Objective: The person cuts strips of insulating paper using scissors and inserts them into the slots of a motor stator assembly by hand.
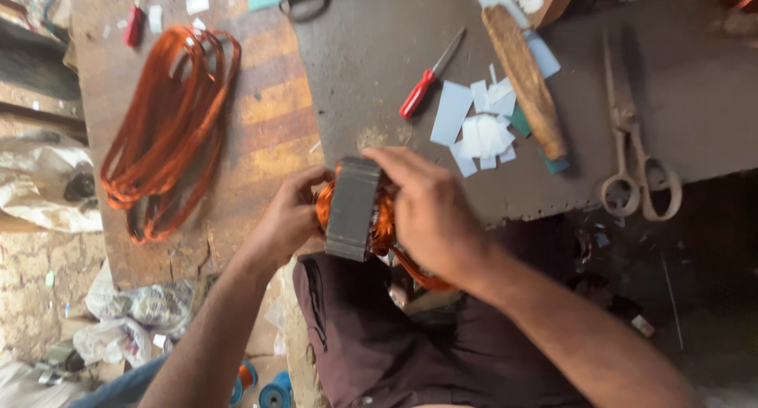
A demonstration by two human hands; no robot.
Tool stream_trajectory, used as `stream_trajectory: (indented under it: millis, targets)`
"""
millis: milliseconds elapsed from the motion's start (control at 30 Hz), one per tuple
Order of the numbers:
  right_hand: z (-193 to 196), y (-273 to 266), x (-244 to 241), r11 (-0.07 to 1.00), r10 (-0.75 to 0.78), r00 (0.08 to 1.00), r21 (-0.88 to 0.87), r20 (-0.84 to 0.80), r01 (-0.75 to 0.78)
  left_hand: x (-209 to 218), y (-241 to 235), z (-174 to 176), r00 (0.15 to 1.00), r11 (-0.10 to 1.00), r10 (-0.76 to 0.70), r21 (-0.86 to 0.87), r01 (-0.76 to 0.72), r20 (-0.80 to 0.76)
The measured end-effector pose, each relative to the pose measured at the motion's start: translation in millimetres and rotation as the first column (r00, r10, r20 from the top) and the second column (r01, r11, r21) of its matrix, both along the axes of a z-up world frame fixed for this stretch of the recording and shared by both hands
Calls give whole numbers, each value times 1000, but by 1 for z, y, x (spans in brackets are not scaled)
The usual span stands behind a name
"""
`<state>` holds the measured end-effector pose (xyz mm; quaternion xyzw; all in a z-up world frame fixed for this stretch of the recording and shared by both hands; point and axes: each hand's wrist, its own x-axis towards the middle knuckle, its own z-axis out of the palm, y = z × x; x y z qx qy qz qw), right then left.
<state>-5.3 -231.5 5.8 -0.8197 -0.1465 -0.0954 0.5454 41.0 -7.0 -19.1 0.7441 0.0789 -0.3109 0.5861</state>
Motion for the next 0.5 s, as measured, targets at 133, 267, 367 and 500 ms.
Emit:
stream_trajectory:
  millis: [133,267,367,500]
  targets:
    - [19,14,-13,996,40,994,71,105,-48,-8,11,-3,959,985,77,-168,-31,273]
    - [24,13,-46,985,130,982,92,134,-143,-11,15,-11,793,996,-28,-54,76,608]
    - [17,13,-53,971,207,969,95,135,-221,-21,16,-5,712,985,-170,137,105,681]
    - [12,23,-60,958,264,951,67,162,-277,-19,13,19,763,970,-218,219,102,609]
